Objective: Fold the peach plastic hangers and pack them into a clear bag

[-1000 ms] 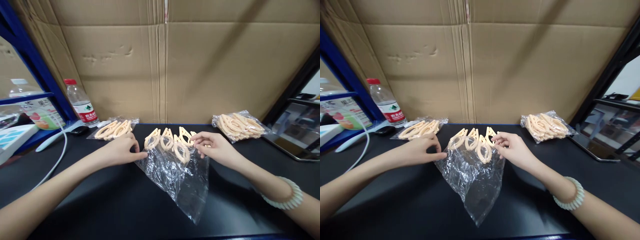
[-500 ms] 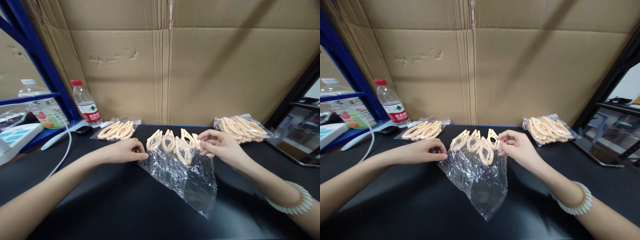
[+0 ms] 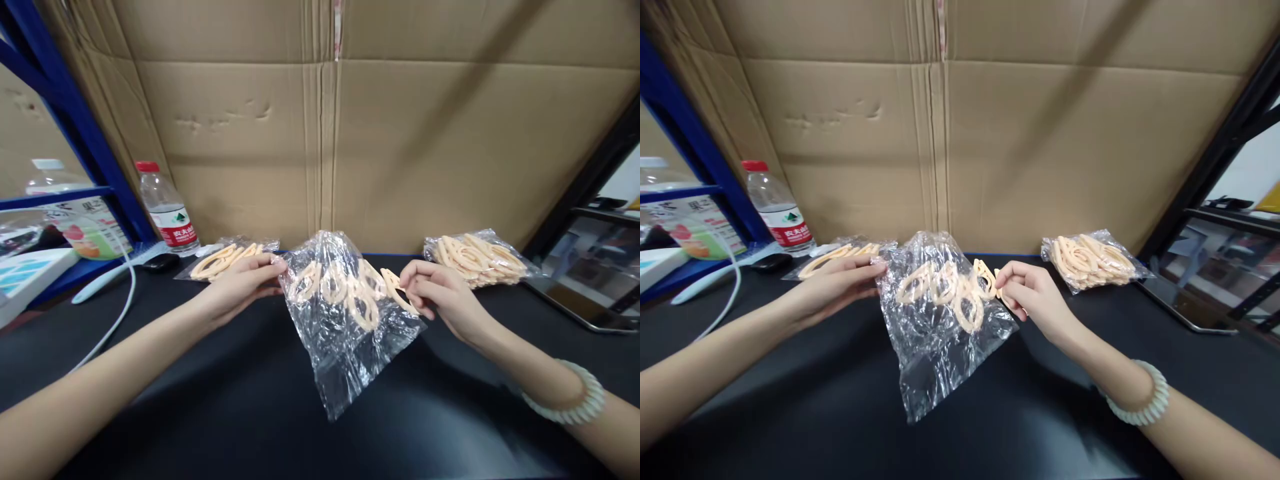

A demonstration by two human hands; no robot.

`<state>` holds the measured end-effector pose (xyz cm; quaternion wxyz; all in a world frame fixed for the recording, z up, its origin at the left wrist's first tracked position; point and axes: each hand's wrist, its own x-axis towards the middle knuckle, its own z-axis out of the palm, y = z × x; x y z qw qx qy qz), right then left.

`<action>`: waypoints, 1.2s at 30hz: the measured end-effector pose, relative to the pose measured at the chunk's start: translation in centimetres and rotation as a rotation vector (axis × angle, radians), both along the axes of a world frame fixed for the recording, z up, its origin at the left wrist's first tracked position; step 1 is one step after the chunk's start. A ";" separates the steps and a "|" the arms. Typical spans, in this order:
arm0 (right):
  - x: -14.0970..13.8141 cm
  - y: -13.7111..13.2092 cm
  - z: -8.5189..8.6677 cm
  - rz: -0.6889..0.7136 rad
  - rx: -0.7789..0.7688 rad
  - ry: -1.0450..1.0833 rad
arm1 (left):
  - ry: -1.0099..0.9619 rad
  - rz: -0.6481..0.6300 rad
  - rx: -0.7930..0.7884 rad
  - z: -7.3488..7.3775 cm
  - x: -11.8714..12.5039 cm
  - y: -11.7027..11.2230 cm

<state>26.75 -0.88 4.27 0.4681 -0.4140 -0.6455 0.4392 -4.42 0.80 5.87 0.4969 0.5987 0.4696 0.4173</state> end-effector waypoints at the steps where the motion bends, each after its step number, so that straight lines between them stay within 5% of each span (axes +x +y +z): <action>1: -0.1 0.1 -0.2 -0.009 -0.007 0.013 | -0.012 -0.011 0.008 -0.2 0.3 -0.2; 7: -0.5 0.7 -1.3 -0.071 -0.066 0.053 | 0.086 -0.238 -0.017 -0.6 2.3 -1.7; 13: -1.0 0.6 -1.8 0.159 -0.243 0.198 | 0.125 -0.278 0.018 -0.8 2.8 -2.2; 18: -1.1 0.6 -2.0 0.163 -0.259 0.186 | 0.234 -0.292 0.051 -0.8 2.9 -2.3; 27: -1.3 0.5 -1.4 -0.101 -0.050 -0.009 | 0.256 -0.176 0.030 -0.6 2.8 -2.2; 36: -0.9 1.3 -2.2 -0.128 -0.185 0.130 | 0.222 -0.089 0.015 -0.8 2.1 -1.3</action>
